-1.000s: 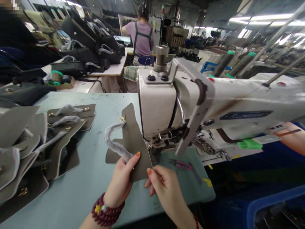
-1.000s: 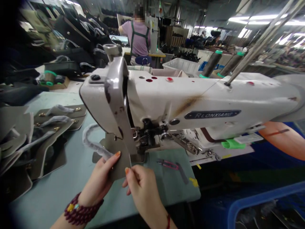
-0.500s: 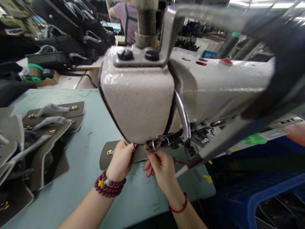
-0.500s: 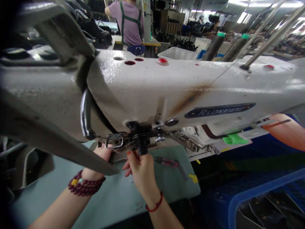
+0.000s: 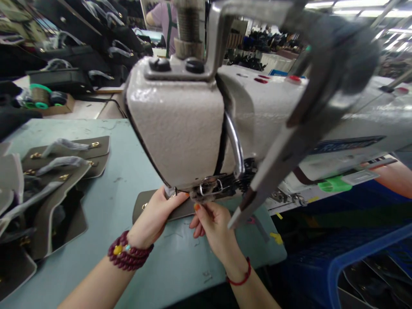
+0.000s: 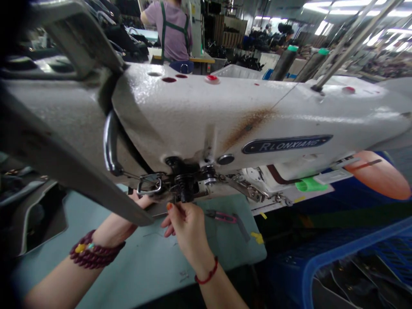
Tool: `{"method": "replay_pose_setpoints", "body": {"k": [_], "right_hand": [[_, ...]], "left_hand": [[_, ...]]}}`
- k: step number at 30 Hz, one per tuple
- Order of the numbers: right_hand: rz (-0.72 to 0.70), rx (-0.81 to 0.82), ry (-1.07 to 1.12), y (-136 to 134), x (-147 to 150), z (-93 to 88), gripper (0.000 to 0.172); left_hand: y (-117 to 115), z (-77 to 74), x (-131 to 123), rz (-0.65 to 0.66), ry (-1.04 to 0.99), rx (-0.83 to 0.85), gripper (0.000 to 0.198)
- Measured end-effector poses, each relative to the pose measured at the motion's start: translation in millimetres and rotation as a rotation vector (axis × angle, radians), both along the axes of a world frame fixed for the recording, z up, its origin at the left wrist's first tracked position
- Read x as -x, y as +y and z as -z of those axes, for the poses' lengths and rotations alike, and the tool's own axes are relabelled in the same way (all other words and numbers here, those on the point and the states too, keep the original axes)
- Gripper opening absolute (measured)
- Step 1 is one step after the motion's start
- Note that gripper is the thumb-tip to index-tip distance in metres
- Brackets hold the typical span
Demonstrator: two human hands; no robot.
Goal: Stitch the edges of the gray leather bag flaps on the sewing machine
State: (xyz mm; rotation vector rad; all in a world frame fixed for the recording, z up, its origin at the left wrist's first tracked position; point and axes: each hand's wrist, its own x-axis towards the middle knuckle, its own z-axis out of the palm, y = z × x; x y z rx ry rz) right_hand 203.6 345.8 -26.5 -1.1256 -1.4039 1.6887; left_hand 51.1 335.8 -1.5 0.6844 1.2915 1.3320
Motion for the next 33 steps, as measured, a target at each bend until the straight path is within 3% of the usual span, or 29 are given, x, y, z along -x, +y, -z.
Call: {"method": "replay_pose_setpoints", "body": {"k": [3,7,12,18,28,33], "right_hand": [[-0.017,0.043,0.035,-1.4,-1.4,-0.7,0.041],[0.002,0.075,0.055,-3.4,-0.6,-3.7,0.039],[0.009,0.064,0.042,-2.7,0.2,-6.2,0.04],[0.013,0.079,0.069,-2.7,-0.8,0.3,0.041],[0.066,0.116,0.036,0.5,7.3,-4.9,0.051],[0.122,0.143,0.048,0.1,12.6,-2.3,0.05]], "left_hand": [[-8.5,2.9,10.0,0.099,0.063,0.034,0.041],[-14.0,5.0,18.2,0.236,0.047,0.168,0.031],[-10.6,6.4,21.2,0.378,-0.042,0.234,0.042],[-9.0,8.7,21.3,0.352,-0.118,0.248,0.035],[-3.0,11.3,24.1,0.368,0.005,0.237,0.042],[2.2,2.6,23.9,0.383,0.087,0.185,0.047]]}}
